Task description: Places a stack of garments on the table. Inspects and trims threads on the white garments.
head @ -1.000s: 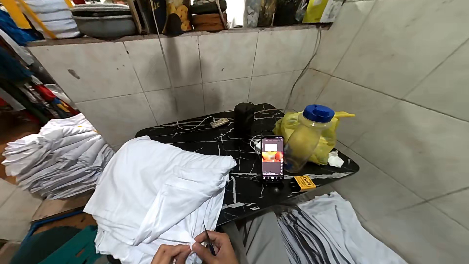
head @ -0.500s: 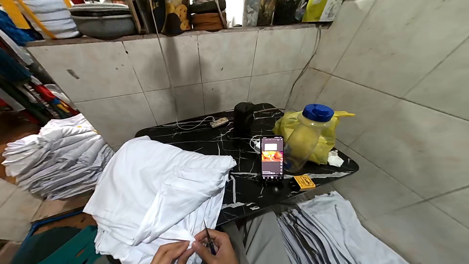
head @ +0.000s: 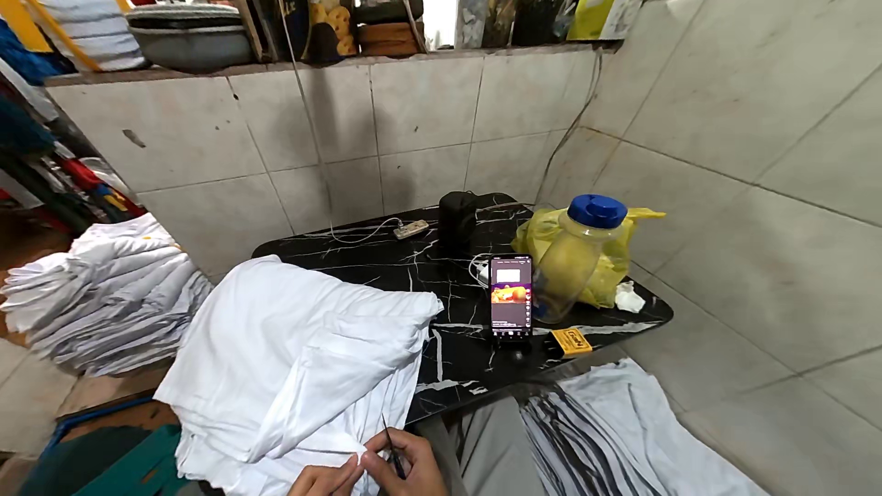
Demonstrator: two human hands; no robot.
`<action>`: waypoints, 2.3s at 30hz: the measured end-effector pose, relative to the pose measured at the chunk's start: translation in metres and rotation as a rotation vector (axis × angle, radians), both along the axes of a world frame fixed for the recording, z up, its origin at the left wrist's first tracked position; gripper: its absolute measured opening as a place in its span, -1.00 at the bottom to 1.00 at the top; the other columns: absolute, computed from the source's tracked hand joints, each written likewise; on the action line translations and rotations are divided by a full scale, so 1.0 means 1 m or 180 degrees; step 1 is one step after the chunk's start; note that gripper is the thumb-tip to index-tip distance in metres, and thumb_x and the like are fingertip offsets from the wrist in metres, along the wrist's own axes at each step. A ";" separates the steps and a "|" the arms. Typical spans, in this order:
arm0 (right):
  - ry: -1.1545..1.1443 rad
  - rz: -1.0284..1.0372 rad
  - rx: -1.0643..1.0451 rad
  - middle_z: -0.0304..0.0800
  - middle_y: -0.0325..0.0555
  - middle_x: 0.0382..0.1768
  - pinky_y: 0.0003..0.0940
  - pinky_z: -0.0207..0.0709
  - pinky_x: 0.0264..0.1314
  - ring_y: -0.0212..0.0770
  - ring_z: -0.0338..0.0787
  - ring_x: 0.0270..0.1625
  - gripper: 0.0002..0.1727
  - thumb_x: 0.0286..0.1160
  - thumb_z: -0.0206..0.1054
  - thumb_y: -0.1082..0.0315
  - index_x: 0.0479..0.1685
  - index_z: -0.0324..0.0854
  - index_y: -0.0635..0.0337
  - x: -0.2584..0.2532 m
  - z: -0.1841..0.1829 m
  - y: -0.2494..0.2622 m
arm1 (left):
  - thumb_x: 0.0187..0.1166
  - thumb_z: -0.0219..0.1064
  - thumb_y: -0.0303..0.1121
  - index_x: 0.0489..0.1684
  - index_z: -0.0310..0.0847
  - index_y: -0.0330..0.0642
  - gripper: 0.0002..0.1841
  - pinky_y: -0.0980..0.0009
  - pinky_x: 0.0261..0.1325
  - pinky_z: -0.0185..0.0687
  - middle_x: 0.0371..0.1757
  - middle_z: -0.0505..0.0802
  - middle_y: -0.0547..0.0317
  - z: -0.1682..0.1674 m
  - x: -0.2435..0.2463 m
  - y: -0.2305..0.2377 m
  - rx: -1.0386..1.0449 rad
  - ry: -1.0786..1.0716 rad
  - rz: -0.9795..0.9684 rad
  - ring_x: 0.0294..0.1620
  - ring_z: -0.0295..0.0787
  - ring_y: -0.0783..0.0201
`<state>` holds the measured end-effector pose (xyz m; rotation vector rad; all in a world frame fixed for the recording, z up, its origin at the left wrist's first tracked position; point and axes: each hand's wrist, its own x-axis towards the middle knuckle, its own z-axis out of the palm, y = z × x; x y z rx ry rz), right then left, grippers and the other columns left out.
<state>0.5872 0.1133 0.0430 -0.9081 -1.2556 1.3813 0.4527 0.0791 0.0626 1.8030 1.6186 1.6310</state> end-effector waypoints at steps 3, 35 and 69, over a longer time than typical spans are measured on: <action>0.0064 0.0037 -0.0004 0.81 -0.22 -0.30 -0.64 0.57 -0.23 -0.60 0.66 -0.35 -0.91 0.52 0.35 0.56 -0.16 0.74 0.40 0.000 -0.002 0.000 | 0.46 0.49 -0.50 -0.31 0.89 -0.36 -0.91 0.61 -0.09 0.72 -0.39 0.83 0.04 -0.022 -0.014 0.001 0.0033 0.0062 -0.0232 -0.30 0.77 0.42; 0.0014 0.0009 -0.0091 0.81 -0.22 -0.32 -0.63 0.51 -0.38 -0.60 0.59 -0.47 -0.90 0.55 0.35 0.52 -0.12 0.73 0.38 -0.003 -0.003 -0.003 | 0.53 0.49 -0.39 -0.17 0.81 -0.33 -0.84 0.50 0.08 0.74 -0.16 0.89 0.07 -0.029 -0.027 0.006 -0.0151 0.0007 -0.0451 -0.09 0.81 0.41; 0.0134 -0.0096 -0.0096 0.82 -0.21 -0.29 -0.60 0.58 -0.31 -0.57 0.66 -0.42 -0.89 0.51 0.36 0.54 -0.11 0.74 0.39 -0.002 -0.006 -0.002 | 0.56 0.47 -0.33 -0.29 0.86 -0.19 -0.87 0.45 0.08 0.67 -0.33 0.86 0.15 -0.025 -0.028 0.000 -0.0228 0.0124 -0.0932 -0.16 0.77 0.39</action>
